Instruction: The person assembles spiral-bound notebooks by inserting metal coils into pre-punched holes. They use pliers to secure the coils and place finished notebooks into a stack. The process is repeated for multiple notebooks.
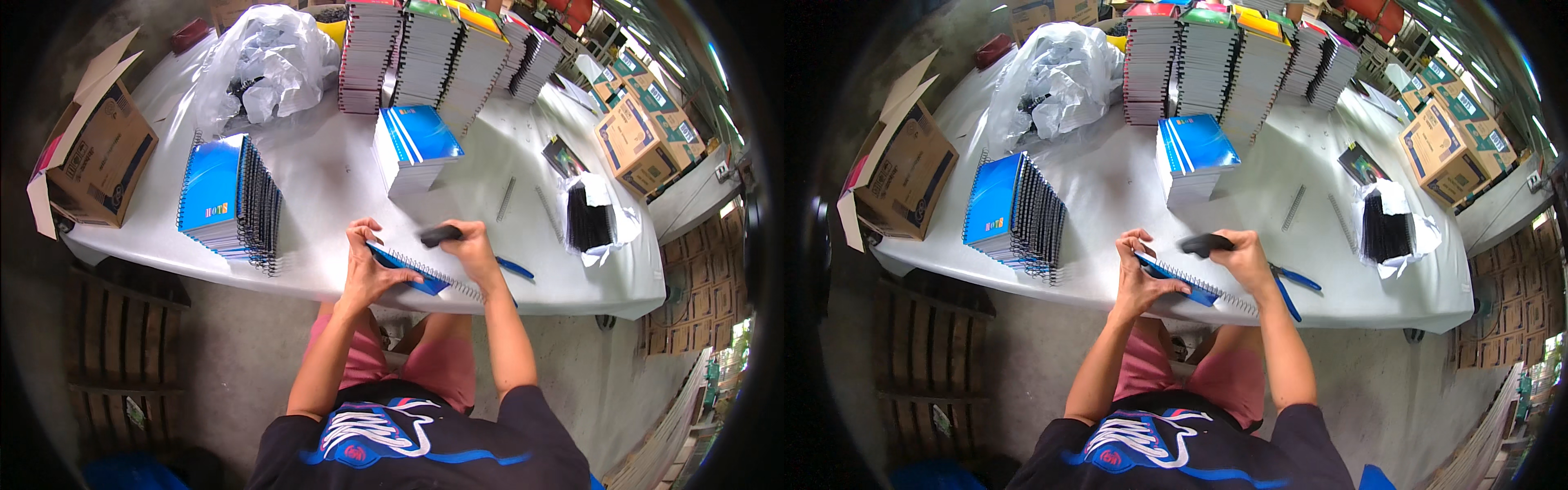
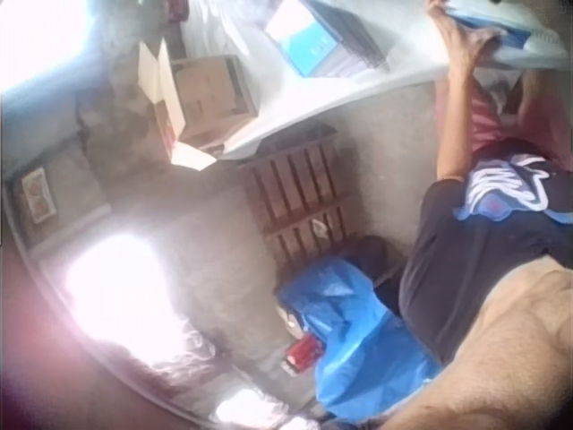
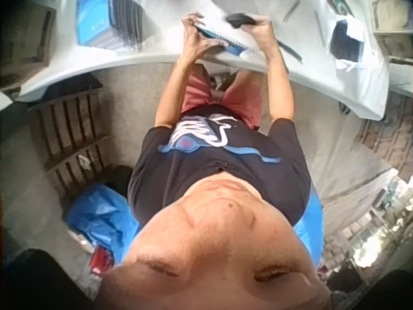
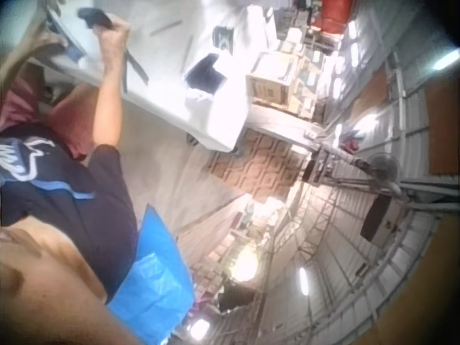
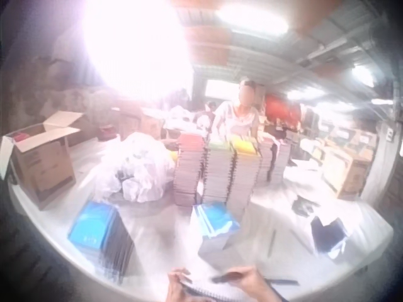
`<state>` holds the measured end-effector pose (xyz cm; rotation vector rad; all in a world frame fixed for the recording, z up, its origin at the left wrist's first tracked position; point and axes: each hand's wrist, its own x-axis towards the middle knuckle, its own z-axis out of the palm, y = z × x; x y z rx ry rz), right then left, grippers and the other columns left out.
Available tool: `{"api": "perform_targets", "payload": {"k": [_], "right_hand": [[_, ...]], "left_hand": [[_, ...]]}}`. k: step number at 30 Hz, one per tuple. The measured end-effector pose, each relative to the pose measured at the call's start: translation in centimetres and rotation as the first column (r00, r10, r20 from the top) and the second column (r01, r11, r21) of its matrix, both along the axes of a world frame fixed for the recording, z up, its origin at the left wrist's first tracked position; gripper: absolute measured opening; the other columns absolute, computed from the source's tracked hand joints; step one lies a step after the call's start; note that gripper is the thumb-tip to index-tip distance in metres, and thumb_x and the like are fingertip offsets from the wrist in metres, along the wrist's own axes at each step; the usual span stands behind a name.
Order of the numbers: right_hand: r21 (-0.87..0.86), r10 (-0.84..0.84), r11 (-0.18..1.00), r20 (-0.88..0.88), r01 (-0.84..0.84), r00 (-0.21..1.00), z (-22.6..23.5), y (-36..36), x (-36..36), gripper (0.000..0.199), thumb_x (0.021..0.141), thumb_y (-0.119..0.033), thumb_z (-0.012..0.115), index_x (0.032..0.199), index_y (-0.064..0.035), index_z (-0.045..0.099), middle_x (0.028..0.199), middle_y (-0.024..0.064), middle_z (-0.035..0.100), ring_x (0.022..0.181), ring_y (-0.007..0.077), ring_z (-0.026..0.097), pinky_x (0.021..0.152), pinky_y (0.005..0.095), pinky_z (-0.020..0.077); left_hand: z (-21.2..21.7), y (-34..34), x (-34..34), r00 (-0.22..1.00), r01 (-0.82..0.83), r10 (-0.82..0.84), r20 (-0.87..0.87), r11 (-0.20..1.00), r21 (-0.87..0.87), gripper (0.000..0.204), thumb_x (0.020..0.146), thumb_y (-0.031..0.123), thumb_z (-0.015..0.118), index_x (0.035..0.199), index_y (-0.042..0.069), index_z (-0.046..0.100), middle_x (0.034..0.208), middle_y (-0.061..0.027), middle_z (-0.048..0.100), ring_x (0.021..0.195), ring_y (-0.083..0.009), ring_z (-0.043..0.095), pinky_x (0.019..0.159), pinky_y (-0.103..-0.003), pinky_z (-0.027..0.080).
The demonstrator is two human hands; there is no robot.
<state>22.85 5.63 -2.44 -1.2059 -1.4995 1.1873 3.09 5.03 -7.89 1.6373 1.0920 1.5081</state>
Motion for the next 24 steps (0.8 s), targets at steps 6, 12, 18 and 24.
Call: {"api": "perform_targets", "payload": {"k": [6, 12, 18, 24], "right_hand": [[0.148, -0.063, 0.989, 0.312, 0.017, 0.948, -0.2, 0.3, -1.2, 0.026, 0.063, 0.006, 0.063, 0.086, -0.002, 0.071, 0.076, 0.0099, 0.068, 0.068, 0.0167, 0.063, 0.065, 0.0286, 0.0493], [0.238, -0.07, 0.971, 0.309, -0.006, 0.949, -0.7, 0.4, -2.5, 0.024, 0.062, 0.003, 0.065, 0.084, -0.0036, 0.071, 0.072, 0.0106, 0.067, 0.064, 0.0183, 0.062, 0.064, 0.0283, 0.0484], [0.414, -0.21, 0.908, 0.307, 0.068, 0.928, 1.4, 0.1, -2.9, 0.029, 0.066, 0.008, 0.058, 0.088, -0.0038, 0.071, 0.08, 0.0122, 0.068, 0.077, 0.0226, 0.063, 0.072, 0.0315, 0.0496], [0.316, -0.437, 0.899, 0.603, 0.304, 0.667, 0.5, -2.4, 6.2, 0.063, 0.076, -0.021, 0.068, 0.134, -0.0128, 0.044, 0.134, 0.0158, 0.046, 0.124, 0.0331, 0.042, 0.103, 0.0404, 0.0327]], "left_hand": [[0.4, -0.3, 0.0, 0.997, 0.069, -0.065, 0.044, 0.993, -0.1, 0.096, 0.036, 0.031, 0.095, 0.094, 0.008, 0.023, 0.088, -0.0053, 0.034, 0.078, -0.0156, 0.039, 0.071, -0.028, 0.041], [0.3, -0.4, -0.1, 0.993, 0.112, -0.114, -0.029, 0.992, -0.049, 0.095, 0.038, 0.03, 0.095, 0.096, 0.006, 0.024, 0.087, -0.0061, 0.036, 0.078, -0.0164, 0.041, 0.071, -0.028, 0.042], [-0.9, -0.1, -0.3, 0.987, 0.112, -0.109, 0.116, 0.994, -0.013, 0.069, 0.06, 0.018, 0.087, 0.094, 0.006, 0.028, 0.086, -0.005, 0.036, 0.077, -0.0146, 0.038, 0.072, -0.026, 0.04], [0.8, -1.0, -1.4, 0.817, 0.304, -0.128, 0.562, 0.924, -0.231, 0.025, 0.074, 0.001, 0.074, 0.091, 0.005, 0.057, 0.085, 0.0012, 0.058, 0.077, -0.007, 0.053, 0.071, -0.021, 0.042]]}}
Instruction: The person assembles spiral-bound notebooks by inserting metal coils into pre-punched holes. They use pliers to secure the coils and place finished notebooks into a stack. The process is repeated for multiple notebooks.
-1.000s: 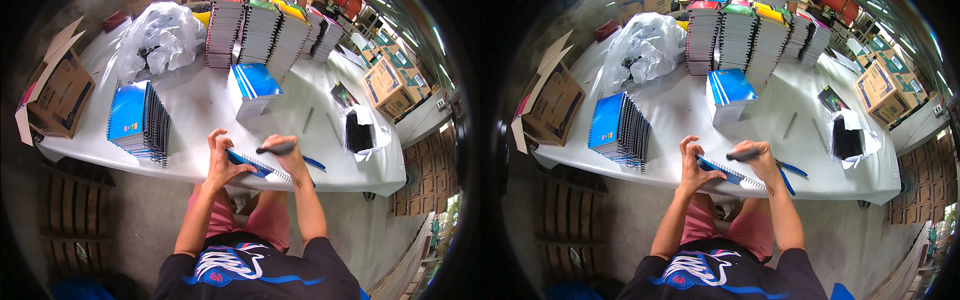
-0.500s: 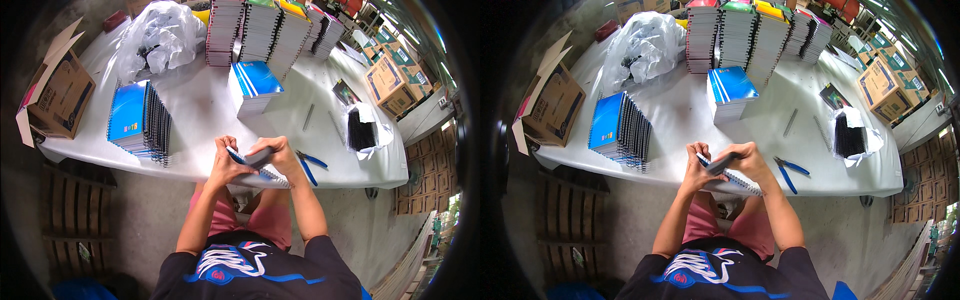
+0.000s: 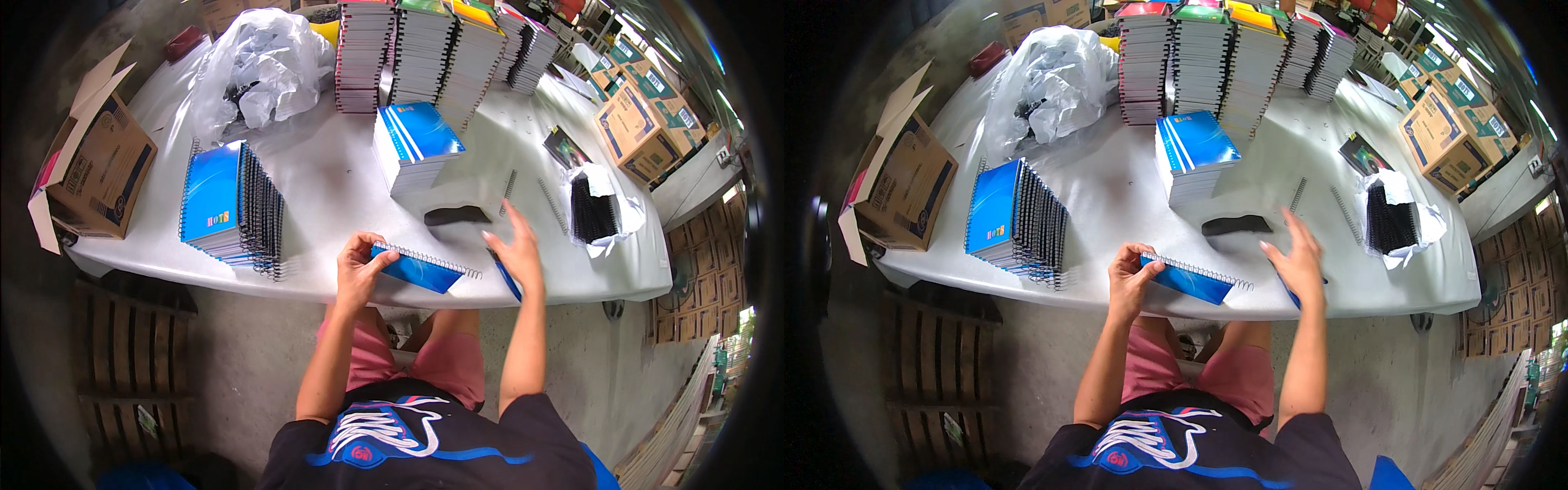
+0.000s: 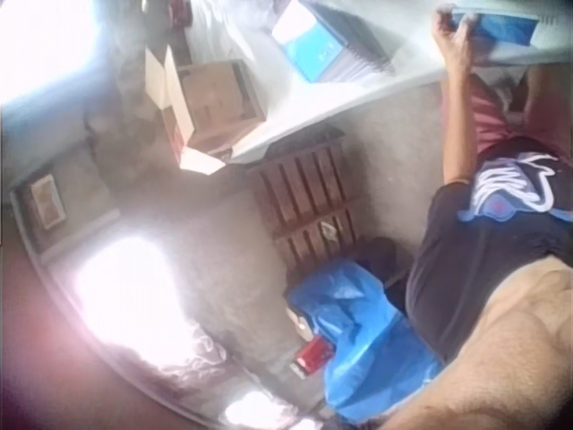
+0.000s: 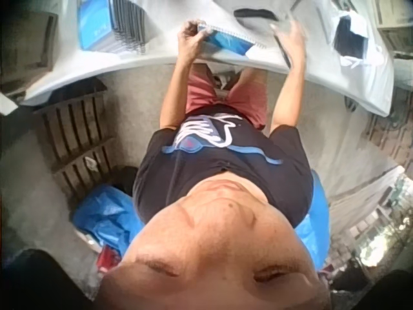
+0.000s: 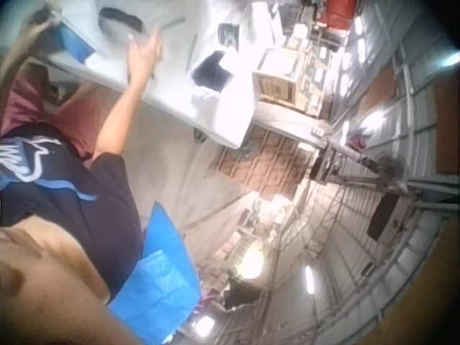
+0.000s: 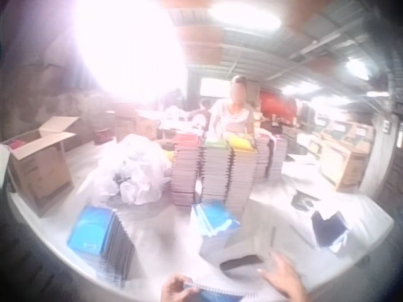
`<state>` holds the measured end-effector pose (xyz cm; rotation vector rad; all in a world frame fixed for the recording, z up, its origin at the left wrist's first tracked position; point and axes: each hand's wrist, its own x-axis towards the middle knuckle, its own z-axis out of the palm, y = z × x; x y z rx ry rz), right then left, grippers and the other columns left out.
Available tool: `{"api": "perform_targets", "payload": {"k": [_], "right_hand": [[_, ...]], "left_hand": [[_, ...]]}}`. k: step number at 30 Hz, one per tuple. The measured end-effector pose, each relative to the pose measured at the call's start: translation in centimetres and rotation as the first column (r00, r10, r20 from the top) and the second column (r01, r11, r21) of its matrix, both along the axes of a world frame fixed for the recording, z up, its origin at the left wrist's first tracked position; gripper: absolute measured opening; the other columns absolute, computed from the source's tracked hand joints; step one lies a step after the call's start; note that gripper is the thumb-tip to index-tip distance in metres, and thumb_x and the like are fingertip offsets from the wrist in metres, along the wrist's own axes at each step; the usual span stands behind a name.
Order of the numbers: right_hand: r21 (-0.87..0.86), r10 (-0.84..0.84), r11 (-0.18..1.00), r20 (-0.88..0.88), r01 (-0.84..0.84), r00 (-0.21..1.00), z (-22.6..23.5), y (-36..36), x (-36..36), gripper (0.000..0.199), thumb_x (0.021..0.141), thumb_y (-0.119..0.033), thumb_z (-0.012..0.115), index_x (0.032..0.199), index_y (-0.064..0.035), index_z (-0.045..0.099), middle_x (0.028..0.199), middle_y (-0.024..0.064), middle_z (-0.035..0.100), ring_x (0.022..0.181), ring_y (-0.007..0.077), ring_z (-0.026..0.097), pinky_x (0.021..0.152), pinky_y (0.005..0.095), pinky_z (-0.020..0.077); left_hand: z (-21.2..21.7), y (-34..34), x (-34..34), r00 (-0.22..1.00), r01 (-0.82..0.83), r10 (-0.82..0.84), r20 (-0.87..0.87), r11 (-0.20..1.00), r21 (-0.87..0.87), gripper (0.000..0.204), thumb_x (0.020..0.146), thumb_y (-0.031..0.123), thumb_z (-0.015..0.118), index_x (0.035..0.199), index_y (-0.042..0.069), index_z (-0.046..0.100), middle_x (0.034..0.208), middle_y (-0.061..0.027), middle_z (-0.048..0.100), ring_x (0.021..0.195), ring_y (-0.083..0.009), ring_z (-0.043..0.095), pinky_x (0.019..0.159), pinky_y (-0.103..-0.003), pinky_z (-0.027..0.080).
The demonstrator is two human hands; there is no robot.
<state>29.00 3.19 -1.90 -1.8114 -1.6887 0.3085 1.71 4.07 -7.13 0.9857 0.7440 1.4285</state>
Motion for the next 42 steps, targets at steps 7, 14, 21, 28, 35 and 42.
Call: {"api": "perform_targets", "payload": {"k": [7, 14, 21, 28, 35, 42], "right_hand": [[-0.024, -0.069, 0.996, 0.335, 0.081, 0.94, -5.0, -8.6, 1.0, 0.051, 0.089, -0.039, 0.054, 0.132, -0.0124, 0.046, 0.128, 0.0139, 0.042, 0.119, 0.0341, 0.034, 0.102, 0.0482, 0.0249], [0.185, 0.068, 0.981, -0.046, -0.058, 0.997, 3.2, -9.2, -8.9, 0.033, 0.087, -0.03, 0.059, 0.118, -0.0183, 0.062, 0.111, 0.0099, 0.052, 0.101, 0.028, 0.05, 0.091, 0.0391, 0.0389], [0.228, 0.151, 0.959, 0.094, -0.169, 0.984, 5.5, -7.1, -12.7, 0.034, 0.086, -0.033, 0.06, 0.118, -0.0216, 0.062, 0.112, 0.0087, 0.052, 0.102, 0.0264, 0.048, 0.094, 0.0433, 0.0297], [0.213, 0.172, 0.956, 0.144, -0.2, 0.975, 6.2, -6.8, -13.1, 0.034, 0.086, -0.034, 0.059, 0.118, -0.0221, 0.061, 0.11, 0.0089, 0.052, 0.102, 0.0266, 0.048, 0.093, 0.0443, 0.0298], [0.136, 0.215, 0.965, 0.078, -0.224, 0.973, 6.7, -6.9, -13.5, 0.032, 0.087, -0.031, 0.059, 0.118, -0.0212, 0.061, 0.105, 0.009, 0.054, 0.099, 0.0265, 0.049, 0.089, 0.0421, 0.0349], [-0.128, 0.054, 0.75, -0.966, -0.649, 0.253, 4.7, -6.5, -11.9, 0.041, 0.098, -0.032, 0.04, 0.13, -0.0063, 0.038, 0.089, 0.0092, 0.059, 0.071, 0.0177, 0.06, 0.058, 0.0262, 0.0501]], "left_hand": [[2.1, -1.0, 1.1, 0.989, -0.145, 0.144, -0.025, 0.987, -0.066, 0.046, 0.07, -0.005, 0.074, 0.112, 0.003, 0.057, 0.087, -0.0061, 0.065, 0.08, -0.0119, 0.061, 0.075, -0.026, 0.05], [4.4, -1.7, 1.8, 0.874, -0.319, 0.41, -0.261, 0.889, 0.327, 0.083, 0.074, -0.005, 0.072, 0.142, 0.007, 0.025, 0.086, -0.0094, 0.066, 0.088, -0.0149, 0.063, 0.079, -0.025, 0.048], [4.2, -2.2, 1.8, 0.852, -0.411, 0.475, -0.222, 0.867, 0.281, 0.085, 0.076, -0.007, 0.069, 0.143, 0.01, 0.02, 0.089, -0.011, 0.064, 0.083, -0.0128, 0.061, 0.077, -0.024, 0.049], [4.4, -2.4, 1.9, 0.836, -0.429, 0.505, -0.216, 0.846, 0.317, 0.083, 0.078, -0.007, 0.066, 0.143, 0.008, 0.017, 0.089, -0.0117, 0.064, 0.082, -0.0128, 0.061, 0.076, -0.024, 0.049], [5.0, -2.8, 1.6, 0.795, -0.422, 0.545, -0.265, 0.812, 0.403, 0.08, 0.078, -0.005, 0.067, 0.142, 0.004, 0.02, 0.085, -0.0088, 0.064, 0.082, -0.013, 0.061, 0.075, -0.024, 0.047], [4.3, -2.9, 2.1, 0.791, -0.456, 0.577, -0.204, 0.778, 0.433, 0.073, 0.078, -0.005, 0.068, 0.137, 0.003, 0.026, 0.081, -0.0081, 0.062, 0.081, -0.0131, 0.059, 0.077, -0.026, 0.047]]}}
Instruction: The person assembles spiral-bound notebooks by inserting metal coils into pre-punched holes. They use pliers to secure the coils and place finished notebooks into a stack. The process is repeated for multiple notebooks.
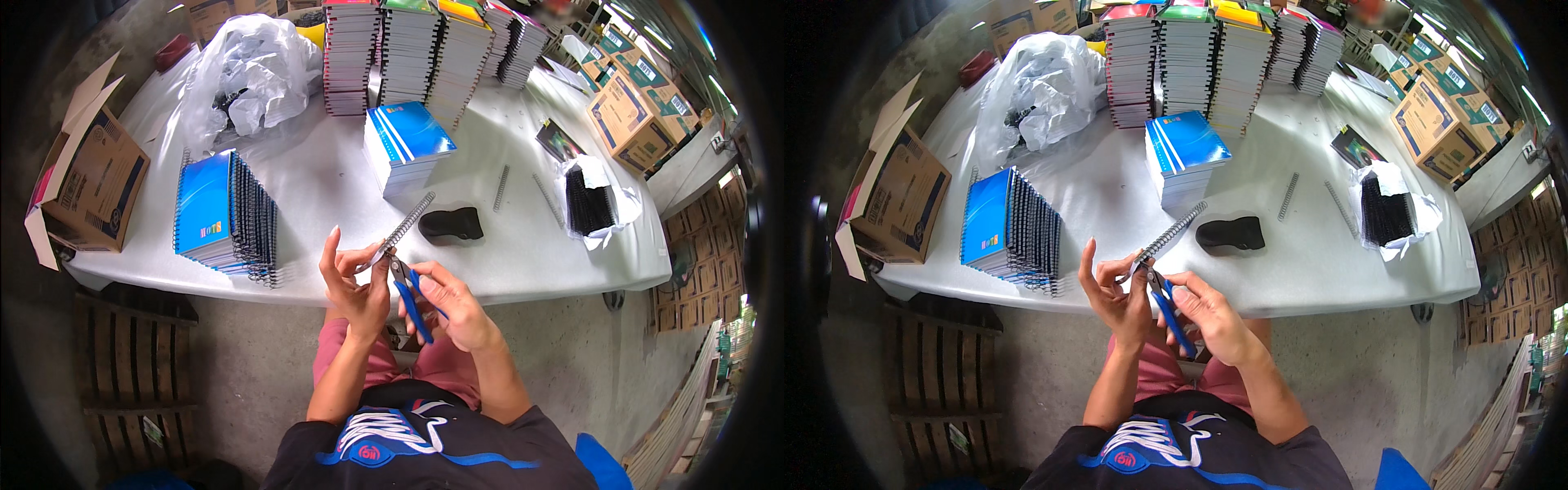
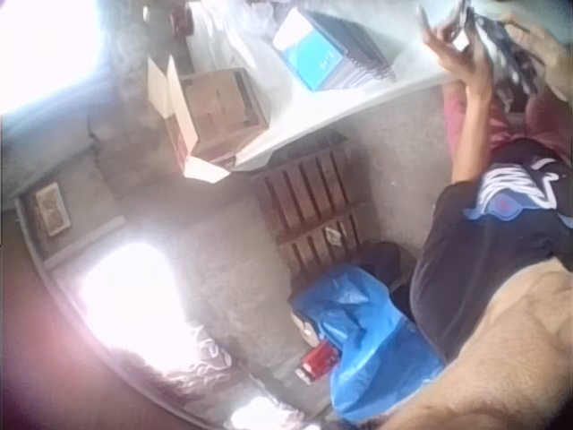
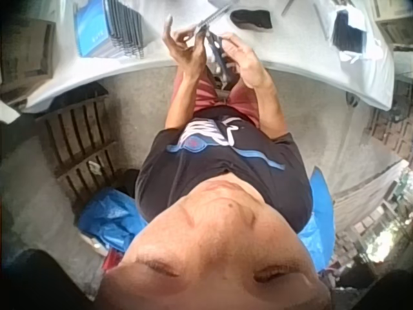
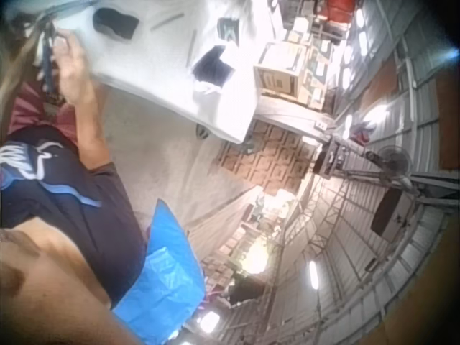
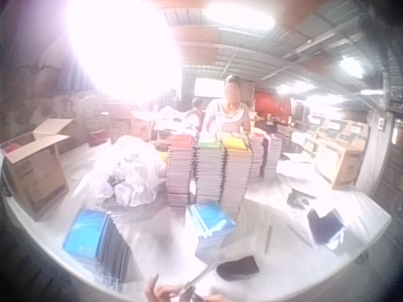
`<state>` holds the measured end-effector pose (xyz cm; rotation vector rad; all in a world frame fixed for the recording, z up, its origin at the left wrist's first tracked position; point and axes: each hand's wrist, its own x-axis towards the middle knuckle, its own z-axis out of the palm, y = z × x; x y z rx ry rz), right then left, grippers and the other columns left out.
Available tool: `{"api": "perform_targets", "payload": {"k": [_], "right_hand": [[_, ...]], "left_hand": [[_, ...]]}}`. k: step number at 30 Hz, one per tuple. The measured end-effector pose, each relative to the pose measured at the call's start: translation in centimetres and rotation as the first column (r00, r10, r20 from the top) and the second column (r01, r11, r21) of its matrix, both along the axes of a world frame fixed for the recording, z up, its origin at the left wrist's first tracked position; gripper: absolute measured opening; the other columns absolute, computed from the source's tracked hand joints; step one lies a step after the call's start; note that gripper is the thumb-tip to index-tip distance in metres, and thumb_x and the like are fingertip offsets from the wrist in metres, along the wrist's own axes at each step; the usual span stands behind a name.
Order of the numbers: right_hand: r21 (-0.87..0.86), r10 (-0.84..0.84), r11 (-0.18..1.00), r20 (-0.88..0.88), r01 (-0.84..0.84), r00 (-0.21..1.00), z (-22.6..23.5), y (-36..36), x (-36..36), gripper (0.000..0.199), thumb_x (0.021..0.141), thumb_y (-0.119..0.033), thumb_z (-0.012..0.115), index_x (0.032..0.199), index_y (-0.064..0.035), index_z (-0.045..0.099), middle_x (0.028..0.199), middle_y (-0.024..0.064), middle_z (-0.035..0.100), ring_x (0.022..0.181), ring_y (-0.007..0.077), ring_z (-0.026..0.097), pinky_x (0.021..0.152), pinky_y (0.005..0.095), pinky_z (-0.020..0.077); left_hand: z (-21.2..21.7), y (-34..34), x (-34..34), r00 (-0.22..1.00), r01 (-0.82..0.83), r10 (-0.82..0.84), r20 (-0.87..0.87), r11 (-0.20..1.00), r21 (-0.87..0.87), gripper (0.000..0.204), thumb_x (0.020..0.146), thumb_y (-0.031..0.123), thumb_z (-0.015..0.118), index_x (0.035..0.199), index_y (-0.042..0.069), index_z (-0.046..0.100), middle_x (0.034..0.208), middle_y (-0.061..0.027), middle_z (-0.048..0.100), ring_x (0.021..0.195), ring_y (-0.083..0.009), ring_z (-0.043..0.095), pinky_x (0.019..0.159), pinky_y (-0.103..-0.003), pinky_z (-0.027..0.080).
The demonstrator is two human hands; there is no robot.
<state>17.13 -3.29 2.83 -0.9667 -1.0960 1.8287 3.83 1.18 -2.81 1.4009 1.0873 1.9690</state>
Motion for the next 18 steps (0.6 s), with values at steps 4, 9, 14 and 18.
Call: {"api": "perform_targets", "payload": {"k": [4, 9, 14, 18], "right_hand": [[-0.099, -0.077, 0.993, -0.064, 0.071, 0.995, -0.2, -0.6, -0.6, 0.039, 0.098, -0.032, 0.041, 0.128, -0.0082, 0.045, 0.097, 0.0096, 0.058, 0.083, 0.0183, 0.059, 0.07, 0.031, 0.0493], [0.661, -0.648, 0.745, 0.687, 0.088, 0.329, -3.6, -0.8, 2.9, 0.037, 0.093, -0.033, 0.047, 0.124, -0.0137, 0.053, 0.107, 0.0145, 0.053, 0.101, 0.0315, 0.052, 0.091, 0.04, 0.0394], [0.529, -0.473, 0.846, 0.799, 0.061, -0.37, -7.8, -0.6, 9.7, 0.042, 0.093, -0.042, 0.044, 0.129, -0.0213, 0.049, 0.125, 0.0104, 0.045, 0.122, 0.0299, 0.039, 0.1, 0.0623, 0.0193], [0.693, -0.662, 0.717, 0.642, 0.076, 0.387, -4.2, 2.5, 4.8, 0.048, 0.093, -0.034, 0.05, 0.132, -0.0081, 0.042, 0.131, 0.0138, 0.044, 0.125, 0.0263, 0.038, 0.105, 0.0536, 0.0233]], "left_hand": [[-0.3, 0.4, 0.2, 0.998, -0.054, 0.054, 0.011, 0.998, 0.012, 0.069, 0.077, -0.005, 0.069, 0.134, 0.003, 0.03, 0.083, -0.009, 0.062, 0.08, -0.0129, 0.058, 0.077, -0.025, 0.046], [0.9, 1.1, -0.8, 0.964, -0.028, 0.044, 0.262, 0.997, -0.066, 0.067, 0.077, -0.004, 0.07, 0.132, 0.006, 0.032, 0.089, -0.0072, 0.059, 0.079, -0.0103, 0.056, 0.072, -0.021, 0.046], [2.6, 0.8, -1.9, 0.892, 0.08, -0.03, 0.452, 0.992, -0.093, 0.023, 0.085, 0.006, 0.065, 0.108, 0.003, 0.059, 0.101, -0.0038, 0.059, 0.089, -0.0088, 0.056, 0.071, -0.018, 0.047], [4.1, -0.5, -2.5, 0.813, 0.125, -0.104, 0.572, 0.992, 0.002, 0.023, 0.087, 0.002, 0.06, 0.11, 0.0, 0.057, 0.108, -0.008, 0.059, 0.096, -0.0114, 0.056, 0.082, -0.02, 0.045]]}}
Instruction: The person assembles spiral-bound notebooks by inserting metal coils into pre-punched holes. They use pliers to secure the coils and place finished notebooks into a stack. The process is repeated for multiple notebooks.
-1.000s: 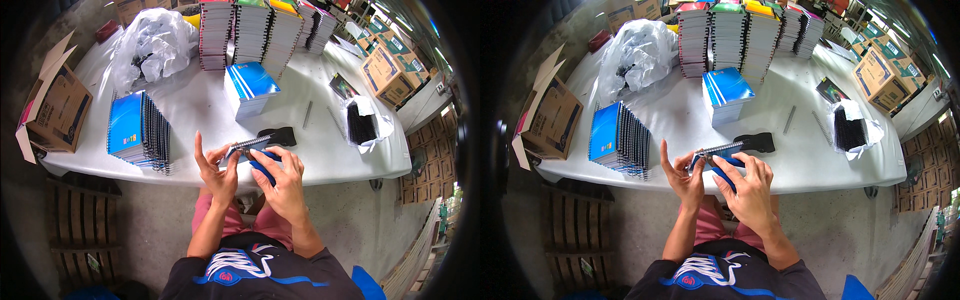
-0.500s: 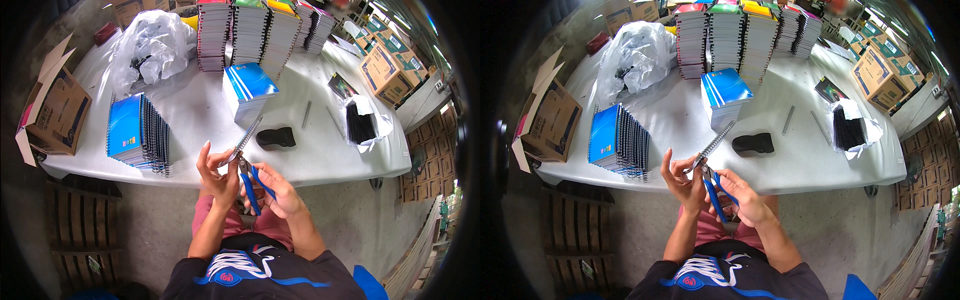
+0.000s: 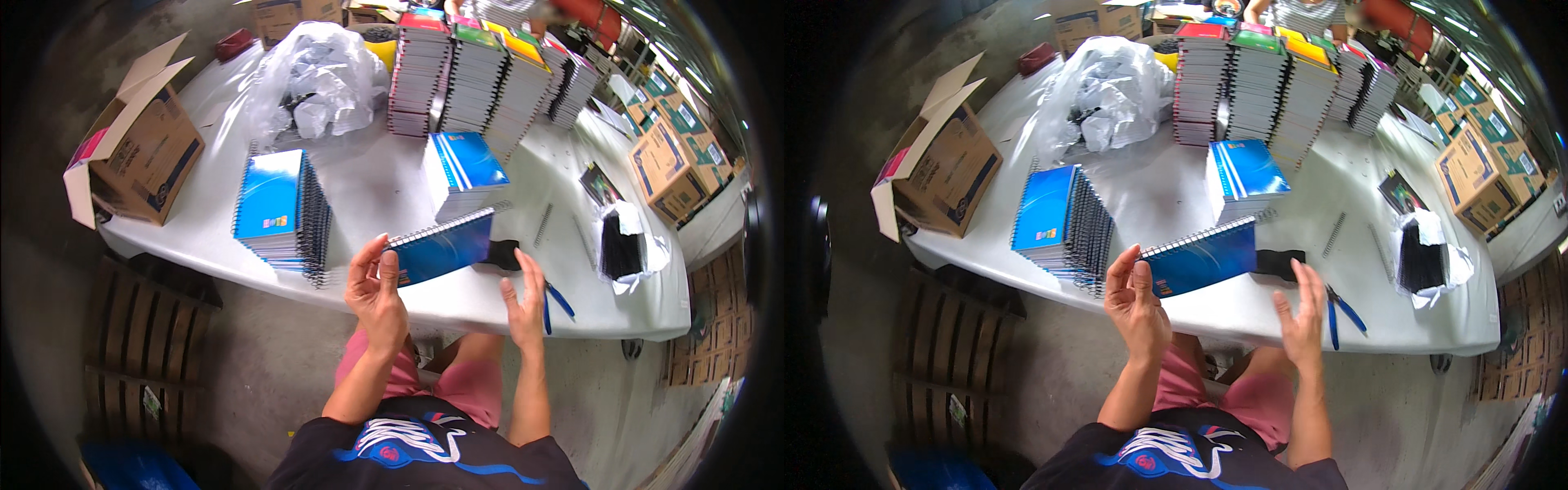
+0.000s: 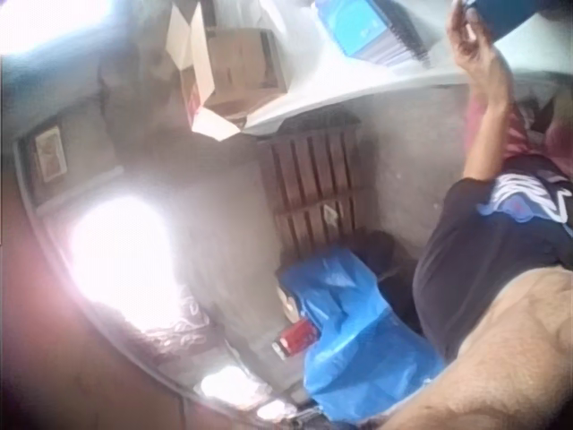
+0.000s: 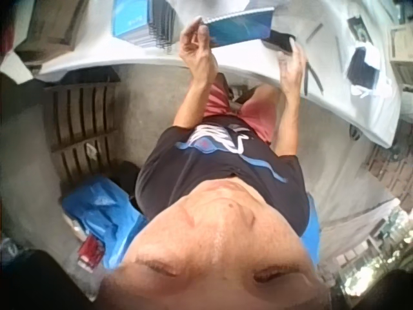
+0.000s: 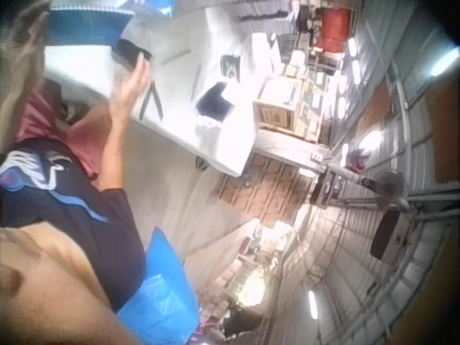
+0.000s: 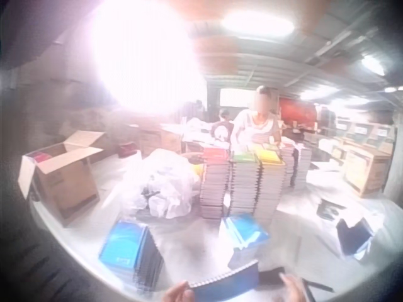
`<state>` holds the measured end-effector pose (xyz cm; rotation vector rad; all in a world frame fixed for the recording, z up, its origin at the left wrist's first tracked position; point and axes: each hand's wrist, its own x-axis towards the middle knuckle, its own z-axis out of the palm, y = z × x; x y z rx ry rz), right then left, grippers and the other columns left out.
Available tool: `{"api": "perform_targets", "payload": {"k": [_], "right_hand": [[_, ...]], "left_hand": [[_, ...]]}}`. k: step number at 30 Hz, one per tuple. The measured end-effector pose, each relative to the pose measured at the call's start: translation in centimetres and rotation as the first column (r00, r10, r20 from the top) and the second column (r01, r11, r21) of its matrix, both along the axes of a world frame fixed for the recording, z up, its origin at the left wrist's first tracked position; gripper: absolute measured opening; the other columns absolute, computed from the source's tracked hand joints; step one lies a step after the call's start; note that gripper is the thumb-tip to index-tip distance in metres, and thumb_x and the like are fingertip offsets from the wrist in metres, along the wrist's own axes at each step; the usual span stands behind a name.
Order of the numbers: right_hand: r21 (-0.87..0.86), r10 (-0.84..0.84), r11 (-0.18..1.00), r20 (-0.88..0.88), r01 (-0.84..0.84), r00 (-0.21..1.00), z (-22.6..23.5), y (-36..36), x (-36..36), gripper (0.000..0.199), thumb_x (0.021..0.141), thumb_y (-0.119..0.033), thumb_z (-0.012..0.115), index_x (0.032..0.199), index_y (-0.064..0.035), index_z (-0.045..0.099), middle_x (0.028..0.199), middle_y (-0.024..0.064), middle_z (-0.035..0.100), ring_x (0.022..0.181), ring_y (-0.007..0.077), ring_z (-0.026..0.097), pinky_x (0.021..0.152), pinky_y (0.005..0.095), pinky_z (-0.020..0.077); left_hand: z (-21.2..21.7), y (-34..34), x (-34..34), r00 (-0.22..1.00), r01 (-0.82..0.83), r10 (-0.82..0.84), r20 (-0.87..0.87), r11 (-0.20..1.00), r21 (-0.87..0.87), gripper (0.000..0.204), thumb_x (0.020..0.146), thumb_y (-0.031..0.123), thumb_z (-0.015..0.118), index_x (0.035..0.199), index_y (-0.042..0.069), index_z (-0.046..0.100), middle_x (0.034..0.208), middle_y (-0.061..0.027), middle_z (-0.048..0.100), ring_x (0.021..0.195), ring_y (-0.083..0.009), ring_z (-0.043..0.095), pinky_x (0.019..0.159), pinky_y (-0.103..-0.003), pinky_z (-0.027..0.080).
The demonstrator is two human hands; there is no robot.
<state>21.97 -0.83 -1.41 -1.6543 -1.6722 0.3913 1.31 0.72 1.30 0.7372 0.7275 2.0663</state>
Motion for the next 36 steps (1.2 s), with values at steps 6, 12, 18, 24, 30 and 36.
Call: {"api": "perform_targets", "payload": {"k": [6, 12, 18, 24, 30, 36], "right_hand": [[0.207, 0.285, 0.916, -0.938, -0.344, 0.195, 5.9, 4.3, -11.1, 0.047, 0.086, -0.003, 0.059, 0.129, -0.0008, 0.042, 0.105, 0.0072, 0.059, 0.09, 0.0139, 0.06, 0.081, 0.0298, 0.0491], [0.262, 0.309, 0.829, -0.951, -0.494, 0.015, 9.8, 13.2, -18.7, 0.039, 0.092, -0.005, 0.05, 0.13, -0.0077, 0.044, 0.098, 0.0026, 0.059, 0.083, 0.0086, 0.056, 0.076, 0.0243, 0.046], [0.453, 0.786, 0.618, -0.331, -0.642, 0.523, 14.4, 18.6, -23.3, 0.03, 0.088, -0.002, 0.043, 0.117, -0.0005, 0.052, 0.115, 0.0054, 0.056, 0.082, 0.0121, 0.056, 0.077, 0.0254, 0.0454], [-0.15, 0.867, 0.27, 0.468, -0.951, 0.172, 15.0, 15.6, -29.6, 0.06, 0.078, -0.006, 0.046, 0.135, -0.0223, 0.039, 0.086, 0.0017, 0.058, 0.092, 0.0154, 0.055, 0.1, 0.0458, 0.018], [0.364, 0.839, 0.519, -0.043, -0.774, 0.542, 11.8, 20.1, -24.3, 0.062, 0.079, -0.014, 0.053, 0.138, -0.0267, 0.036, 0.128, 0.0076, 0.052, 0.127, 0.025, 0.041, 0.106, 0.0556, 0.011], [0.418, 0.08, 0.893, 0.215, -0.166, 0.973, 8.0, 20.7, -13.7, 0.059, 0.081, -0.027, 0.061, 0.136, -0.0216, 0.041, 0.132, 0.0075, 0.046, 0.123, 0.0277, 0.041, 0.097, 0.0557, 0.0283]], "left_hand": [[3.4, -1.9, -4.9, 0.941, -0.175, 0.225, -0.253, 0.963, 0.205, 0.025, 0.086, 0.0, 0.059, 0.111, -0.001, 0.054, 0.112, -0.016, 0.059, 0.105, -0.0199, 0.056, 0.093, -0.031, 0.042], [6.1, -1.4, -12.2, 0.602, -0.512, 0.463, -0.651, 0.849, 0.131, 0.036, 0.087, 0.011, 0.063, 0.12, 0.003, 0.052, 0.116, -0.0138, 0.059, 0.108, -0.0201, 0.053, 0.098, -0.036, 0.037], [3.2, 0.3, -15.6, 0.725, -0.524, 0.464, -0.508, 0.851, 0.029, 0.046, 0.09, 0.029, 0.058, 0.129, 0.008, 0.048, 0.132, -0.009, 0.049, 0.124, -0.0198, 0.042, 0.098, -0.039, 0.034], [0.3, 1.8, -16.2, 0.802, -0.411, 0.334, -0.495, 0.91, -0.051, 0.05, 0.092, 0.033, 0.053, 0.134, 0.008, 0.042, 0.138, -0.0095, 0.041, 0.127, -0.0222, 0.039, 0.104, -0.043, 0.027], [0.8, 2.0, -15.9, 0.767, -0.343, 0.239, -0.596, 0.937, -0.066, 0.06, 0.09, 0.033, 0.058, 0.14, 0.011, 0.034, 0.145, -0.0105, 0.032, 0.134, -0.0246, 0.029, 0.109, -0.045, 0.019], [0.1, 0.9, -17.8, 0.672, -0.453, 0.333, -0.662, 0.892, -0.011, 0.061, 0.089, 0.03, 0.06, 0.14, 0.01, 0.034, 0.144, -0.0103, 0.034, 0.136, -0.0253, 0.026, 0.11, -0.048, 0.017]]}}
